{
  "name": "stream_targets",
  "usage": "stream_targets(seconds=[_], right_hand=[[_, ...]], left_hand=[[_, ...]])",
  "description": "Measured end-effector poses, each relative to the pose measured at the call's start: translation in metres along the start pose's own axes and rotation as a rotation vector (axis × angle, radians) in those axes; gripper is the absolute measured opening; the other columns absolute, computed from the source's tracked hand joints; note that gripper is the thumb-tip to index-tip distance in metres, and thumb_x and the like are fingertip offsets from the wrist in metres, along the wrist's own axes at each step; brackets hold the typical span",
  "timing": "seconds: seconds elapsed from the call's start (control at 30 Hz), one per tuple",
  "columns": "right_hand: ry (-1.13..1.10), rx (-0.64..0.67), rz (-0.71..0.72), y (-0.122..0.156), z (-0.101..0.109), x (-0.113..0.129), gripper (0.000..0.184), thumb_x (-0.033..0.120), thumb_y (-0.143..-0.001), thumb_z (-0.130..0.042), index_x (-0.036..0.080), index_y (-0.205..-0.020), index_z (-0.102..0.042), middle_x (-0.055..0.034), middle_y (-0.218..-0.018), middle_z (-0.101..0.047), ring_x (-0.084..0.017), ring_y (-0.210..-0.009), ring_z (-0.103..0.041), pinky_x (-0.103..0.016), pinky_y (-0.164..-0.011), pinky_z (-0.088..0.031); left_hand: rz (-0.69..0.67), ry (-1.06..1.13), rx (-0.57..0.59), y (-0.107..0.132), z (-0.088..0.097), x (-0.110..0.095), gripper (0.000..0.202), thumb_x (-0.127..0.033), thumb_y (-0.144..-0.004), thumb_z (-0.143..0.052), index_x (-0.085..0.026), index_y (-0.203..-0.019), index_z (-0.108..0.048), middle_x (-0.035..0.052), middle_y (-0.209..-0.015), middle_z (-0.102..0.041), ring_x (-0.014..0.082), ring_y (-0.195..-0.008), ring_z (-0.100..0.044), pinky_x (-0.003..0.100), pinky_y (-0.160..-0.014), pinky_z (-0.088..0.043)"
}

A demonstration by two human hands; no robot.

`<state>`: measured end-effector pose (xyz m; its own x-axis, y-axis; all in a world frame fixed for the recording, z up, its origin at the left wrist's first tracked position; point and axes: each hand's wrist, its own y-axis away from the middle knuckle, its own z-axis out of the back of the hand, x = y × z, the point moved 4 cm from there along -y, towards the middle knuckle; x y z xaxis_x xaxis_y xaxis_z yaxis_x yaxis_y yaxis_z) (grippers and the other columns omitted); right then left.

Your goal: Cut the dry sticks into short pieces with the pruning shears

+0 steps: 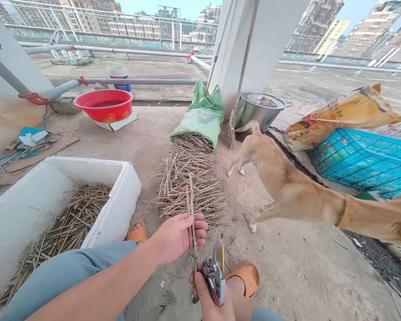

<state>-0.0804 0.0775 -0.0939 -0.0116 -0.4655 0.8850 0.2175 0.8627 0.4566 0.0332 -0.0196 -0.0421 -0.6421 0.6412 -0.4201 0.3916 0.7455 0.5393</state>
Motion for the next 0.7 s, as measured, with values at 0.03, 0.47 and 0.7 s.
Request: stream_targets(seconds=[0.03,0.47,0.7], right_hand=[[-0.019,0.023,-0.054,0.001,-0.001,0.002,0.050,0.063,-0.064,-0.061,0.016,-0.081,-0.059,-0.0037,-0.063,-0.061,-0.016,-0.052,-0.050,-0.029,-0.048,-0.042],[-0.053,0.031,-0.120,0.002,-0.003,-0.005,0.054,0.065,-0.056,-0.066,0.018,-0.081,-0.059,-0.0047,-0.064,-0.060,-0.019,-0.056,-0.048,-0.033,-0.052,-0.041],[-0.028,0.105,-0.137,0.004,-0.001,0.008,0.055,0.064,-0.056,-0.067,0.017,-0.083,-0.060,-0.0053,-0.068,-0.062,-0.020,-0.059,-0.051,-0.032,-0.057,-0.043]], left_hand=[[-0.008,0.003,0.004,0.000,0.000,0.000,0.014,-0.016,-0.085,-0.042,-0.010,-0.091,-0.054,0.0082,-0.079,-0.060,0.0139,-0.064,-0.057,0.031,-0.062,-0.046],[-0.020,-0.027,0.032,0.001,-0.001,0.005,0.012,-0.014,-0.085,-0.042,-0.010,-0.089,-0.052,0.0068,-0.073,-0.059,0.0116,-0.060,-0.055,0.027,-0.061,-0.041],[-0.037,-0.140,0.041,-0.003,0.001,0.011,0.011,-0.019,-0.083,-0.047,-0.012,-0.089,-0.051,0.0020,-0.070,-0.054,0.0078,-0.055,-0.048,0.023,-0.056,-0.035]])
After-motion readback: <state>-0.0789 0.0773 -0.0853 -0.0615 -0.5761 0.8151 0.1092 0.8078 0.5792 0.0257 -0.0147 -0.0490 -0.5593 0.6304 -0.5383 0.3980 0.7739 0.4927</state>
